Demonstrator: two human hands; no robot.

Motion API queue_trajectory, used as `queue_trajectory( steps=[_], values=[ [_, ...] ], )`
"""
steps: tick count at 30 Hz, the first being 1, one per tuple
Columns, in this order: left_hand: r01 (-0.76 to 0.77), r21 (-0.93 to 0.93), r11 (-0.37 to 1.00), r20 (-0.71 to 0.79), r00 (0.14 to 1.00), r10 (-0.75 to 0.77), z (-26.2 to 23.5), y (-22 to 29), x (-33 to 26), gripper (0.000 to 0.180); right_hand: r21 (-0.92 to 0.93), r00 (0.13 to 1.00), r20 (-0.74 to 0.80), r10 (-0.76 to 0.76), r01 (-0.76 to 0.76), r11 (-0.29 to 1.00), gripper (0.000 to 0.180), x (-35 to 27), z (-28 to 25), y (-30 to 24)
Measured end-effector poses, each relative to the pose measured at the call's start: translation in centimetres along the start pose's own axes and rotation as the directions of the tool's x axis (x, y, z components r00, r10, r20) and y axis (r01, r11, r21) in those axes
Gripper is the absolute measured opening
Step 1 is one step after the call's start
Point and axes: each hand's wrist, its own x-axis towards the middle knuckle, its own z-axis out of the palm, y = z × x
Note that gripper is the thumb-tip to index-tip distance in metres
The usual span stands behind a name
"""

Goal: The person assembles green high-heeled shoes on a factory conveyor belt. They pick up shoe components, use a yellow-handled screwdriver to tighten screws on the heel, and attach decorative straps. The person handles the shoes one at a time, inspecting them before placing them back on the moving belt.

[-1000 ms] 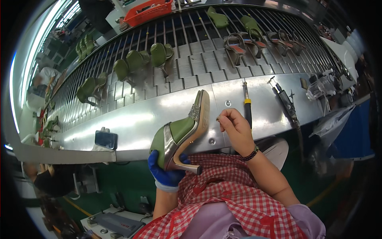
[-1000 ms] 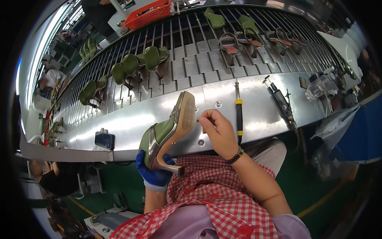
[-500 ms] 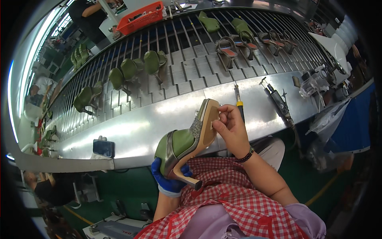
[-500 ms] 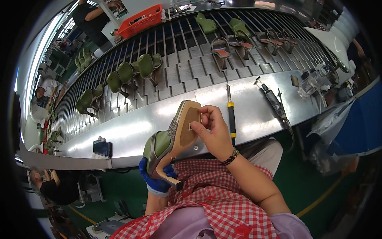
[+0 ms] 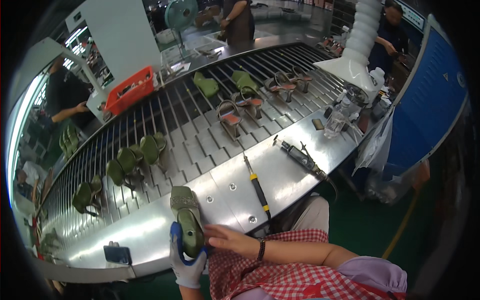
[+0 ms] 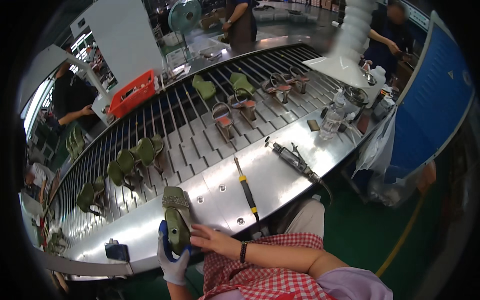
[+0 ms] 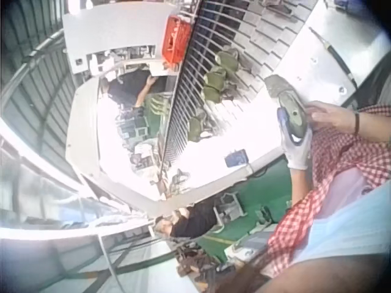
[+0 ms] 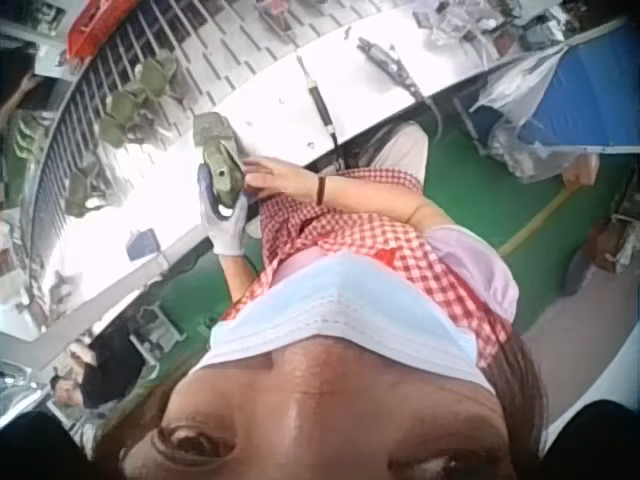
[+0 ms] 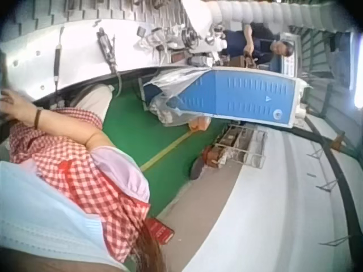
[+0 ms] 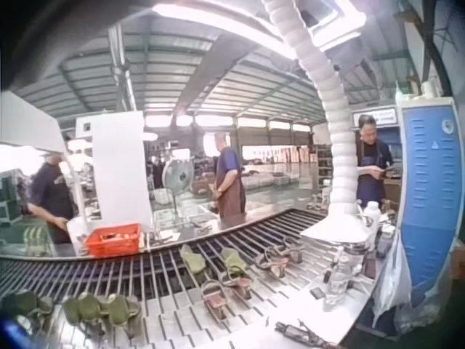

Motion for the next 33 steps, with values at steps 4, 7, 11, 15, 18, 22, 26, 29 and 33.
queue_trajectory(
  steps=[4, 7, 11, 15, 18, 22, 26, 29, 33],
  values=[
    [-0.076, 0.018, 0.997, 0.097, 0.993, 0.074, 0.7, 1.9, -0.1, 0.073, 0.153, 0.996, -0.078, 0.046, -0.034, 0.988, 0.088, 0.3, 0.7, 0.1],
    [-0.039, -0.084, 0.996, 0.195, 0.979, 0.055, 0.2, 1.3, -0.9, 0.07, 0.181, 0.984, -0.132, 0.123, -0.098, 0.979, 0.081, -0.5, 0.9, -0.8],
    [0.088, -0.254, 0.963, 0.287, 0.958, -0.012, -0.5, -0.5, -2.3, 0.065, 0.183, 0.986, -0.136, 0.095, -0.069, 0.981, 0.071, -0.5, 0.7, 0.3],
    [0.158, -0.474, 0.867, -0.144, 0.957, -0.253, 1.9, -1.4, -3.1, 0.051, 0.073, 0.993, -0.12, -0.015, 0.024, 0.997, 0.068, -0.7, -0.4, 1.3],
    [0.246, -0.622, 0.743, -0.231, 0.849, -0.475, 3.4, -4.7, -4.2, 0.058, 0.037, 0.988, -0.127, -0.084, 0.089, 0.995, 0.067, -2.0, 0.2, 0.5],
    [0.238, -0.97, 0.046, 0.164, 0.783, -0.6, 4.7, -6.2, -2.6, 0.051, -0.002, 0.983, -0.028, -0.184, 0.184, 0.983, 0.07, -2.3, 1.1, 0.2],
    [0.07, -0.959, -0.274, 0.227, 0.769, -0.597, 2.8, -0.2, 0.7, 0.027, -0.065, 0.961, 0.038, -0.272, 0.274, 0.959, 0.072, -2.3, 1.5, -0.4],
    [0.015, -0.993, -0.113, 0.101, 0.576, -0.811, 2.0, 1.4, 2.3, 0.026, -0.41, 0.96, 0.021, -0.281, 0.264, 0.873, 0.074, -3.0, 2.3, -2.6],
    [-0.049, -0.994, 0.096, -0.106, 0.598, -0.794, 2.2, 0.4, 2.3, 0.028, -0.427, 0.944, -0.067, -0.323, 0.265, 0.864, 0.074, -2.9, 2.1, -2.6]
  ],
)
